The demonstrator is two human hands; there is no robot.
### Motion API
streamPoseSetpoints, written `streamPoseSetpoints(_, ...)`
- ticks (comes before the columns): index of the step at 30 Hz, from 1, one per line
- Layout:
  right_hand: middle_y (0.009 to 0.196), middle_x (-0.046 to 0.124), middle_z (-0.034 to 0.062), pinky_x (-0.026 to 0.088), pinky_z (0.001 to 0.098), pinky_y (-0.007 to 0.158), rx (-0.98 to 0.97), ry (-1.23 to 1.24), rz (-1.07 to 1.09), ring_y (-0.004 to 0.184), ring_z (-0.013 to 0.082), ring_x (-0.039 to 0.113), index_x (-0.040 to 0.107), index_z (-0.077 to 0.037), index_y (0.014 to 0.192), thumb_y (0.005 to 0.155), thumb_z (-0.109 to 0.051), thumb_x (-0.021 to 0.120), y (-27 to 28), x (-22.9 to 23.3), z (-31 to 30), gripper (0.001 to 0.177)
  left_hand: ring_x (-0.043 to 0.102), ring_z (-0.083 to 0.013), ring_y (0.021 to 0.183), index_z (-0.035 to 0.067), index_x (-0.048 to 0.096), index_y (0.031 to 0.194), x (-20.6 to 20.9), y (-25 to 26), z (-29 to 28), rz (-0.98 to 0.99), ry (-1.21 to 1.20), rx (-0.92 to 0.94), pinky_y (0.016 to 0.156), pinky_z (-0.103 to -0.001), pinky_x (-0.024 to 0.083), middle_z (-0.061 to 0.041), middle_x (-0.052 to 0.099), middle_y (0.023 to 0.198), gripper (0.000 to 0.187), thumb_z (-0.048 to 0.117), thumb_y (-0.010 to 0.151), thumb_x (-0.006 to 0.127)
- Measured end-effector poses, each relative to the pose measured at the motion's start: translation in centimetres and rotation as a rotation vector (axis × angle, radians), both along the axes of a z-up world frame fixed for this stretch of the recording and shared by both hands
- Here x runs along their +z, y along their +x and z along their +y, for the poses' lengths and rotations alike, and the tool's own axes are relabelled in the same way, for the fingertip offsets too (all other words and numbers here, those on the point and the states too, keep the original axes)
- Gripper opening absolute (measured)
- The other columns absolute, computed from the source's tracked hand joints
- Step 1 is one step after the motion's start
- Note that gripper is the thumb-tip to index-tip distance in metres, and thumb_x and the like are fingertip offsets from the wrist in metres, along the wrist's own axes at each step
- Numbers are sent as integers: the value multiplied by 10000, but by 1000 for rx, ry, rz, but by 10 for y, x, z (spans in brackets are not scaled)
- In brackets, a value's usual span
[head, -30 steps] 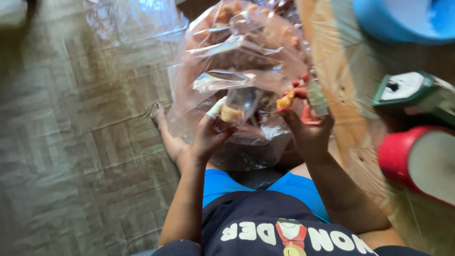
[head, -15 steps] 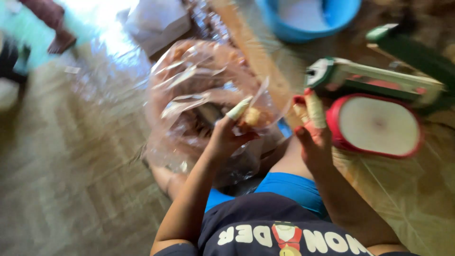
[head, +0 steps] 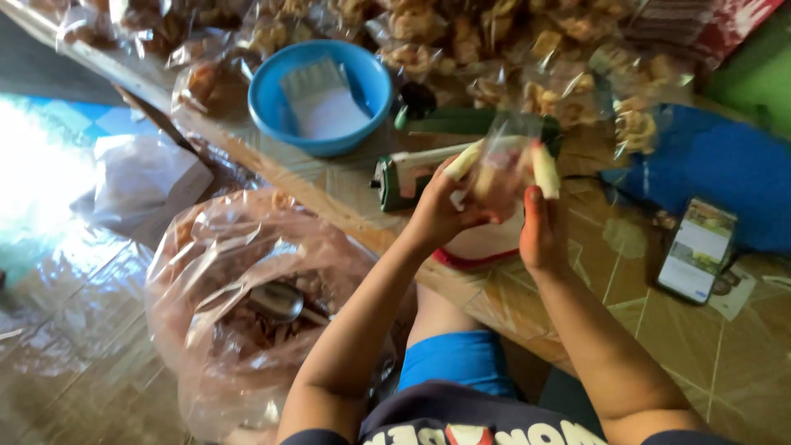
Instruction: The person is manually packaging snacks by scooping them from a large bulk container into individual plastic bags and then sealing each bag using a heat sealing machine.
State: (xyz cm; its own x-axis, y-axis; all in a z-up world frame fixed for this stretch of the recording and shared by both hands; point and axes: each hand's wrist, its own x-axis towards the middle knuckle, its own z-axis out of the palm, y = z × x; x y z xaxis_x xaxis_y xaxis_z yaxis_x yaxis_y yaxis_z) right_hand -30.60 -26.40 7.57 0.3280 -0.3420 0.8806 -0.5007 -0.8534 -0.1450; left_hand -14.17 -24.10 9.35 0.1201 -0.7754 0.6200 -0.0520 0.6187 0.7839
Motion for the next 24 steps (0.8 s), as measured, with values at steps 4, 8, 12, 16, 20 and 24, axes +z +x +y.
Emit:
streamPoseSetpoints(4,1095,525,169,361,397,887,303,596,-407,981,182,452,468,53,1193,949,-221,379,26,69,26,378,519,-308,1048,80,395,1330,4,-3,-6,158,62,-113,899,-429,442,-171,480,1182,931,235,526,838)
streamPoseSetpoints(8,1110,551,168,394,382,948,351,558,-469,1012,178,499,446,7,1262,929,-103,462,34,72,23,351,552,-180,1055,74,486,1259,17,-20,-6,374,-1,-89,914,-342,436,-89,563,1170,464,125,826,642)
streamPoseSetpoints(12,1115,528,127,442,371,903,369,603,-487,987,148,513,451,8,1260,887,-24,518,32,82,18,381,621,-148,875,52,548,1185,46,-23,-1,331,2,9,847,-303,489,-92,641,965,402,-2,799,644)
streamPoseSetpoints(16,890,611,138,509,297,715,263,637,-490,816,146,592,567,1,1118,793,54,634,30,92,6,336,628,-117,723,89,606,1102,56,-23,-2,256,-20,97,722,-257,520,-61,662,820,386,-39,744,672)
streamPoseSetpoints(20,824,636,111,508,300,685,127,578,-353,757,138,606,645,-6,958,762,58,690,25,113,12,211,630,-128,709,104,612,1083,66,-16,4,193,15,120,679,-241,508,-58,665,799,369,-52,749,636)
streamPoseSetpoints(24,821,632,55,504,280,725,163,644,-309,775,117,616,648,-52,973,731,46,704,26,126,18,267,632,-128,705,129,613,1081,77,-15,12,155,29,135,686,-245,509,-39,666,777,378,-33,740,644)
